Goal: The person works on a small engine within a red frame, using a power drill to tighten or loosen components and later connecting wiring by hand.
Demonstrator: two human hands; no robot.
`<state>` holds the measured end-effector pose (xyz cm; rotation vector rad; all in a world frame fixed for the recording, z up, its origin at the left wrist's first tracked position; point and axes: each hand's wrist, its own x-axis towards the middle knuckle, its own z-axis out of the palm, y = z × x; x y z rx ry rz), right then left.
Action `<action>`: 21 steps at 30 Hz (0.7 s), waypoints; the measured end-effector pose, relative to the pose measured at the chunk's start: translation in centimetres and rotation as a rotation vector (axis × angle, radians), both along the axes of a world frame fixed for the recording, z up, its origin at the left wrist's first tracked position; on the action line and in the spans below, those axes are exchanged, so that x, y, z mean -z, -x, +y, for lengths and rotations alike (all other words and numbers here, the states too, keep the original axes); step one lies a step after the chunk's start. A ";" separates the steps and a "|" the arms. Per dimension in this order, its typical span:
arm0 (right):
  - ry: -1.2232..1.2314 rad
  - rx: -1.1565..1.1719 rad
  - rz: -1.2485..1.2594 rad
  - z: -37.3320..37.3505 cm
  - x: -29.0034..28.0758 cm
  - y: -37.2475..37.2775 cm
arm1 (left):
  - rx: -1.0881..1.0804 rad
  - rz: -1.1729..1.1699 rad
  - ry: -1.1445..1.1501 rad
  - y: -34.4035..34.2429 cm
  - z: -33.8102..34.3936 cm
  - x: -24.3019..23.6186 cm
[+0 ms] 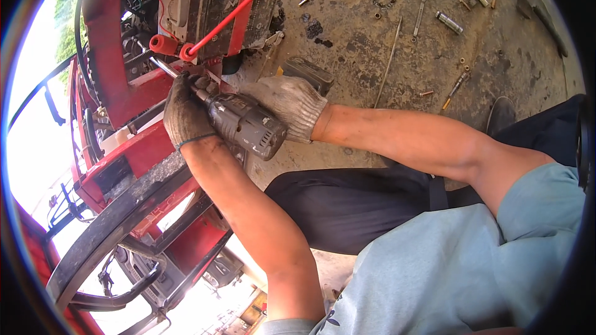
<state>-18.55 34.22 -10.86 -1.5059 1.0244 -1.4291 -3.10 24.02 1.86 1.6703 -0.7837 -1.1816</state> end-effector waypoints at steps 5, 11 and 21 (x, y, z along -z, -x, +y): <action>0.070 0.015 0.095 -0.3 -0.6 0.6 | 0.022 -0.008 0.070 -0.5 0.0 0.6; 0.082 0.052 0.062 -0.6 0.0 -0.1 | 0.015 0.058 0.057 -0.8 -0.8 0.6; 0.020 0.080 -0.007 -0.3 -0.7 -0.7 | 0.095 0.028 0.024 -1.1 -0.6 -0.4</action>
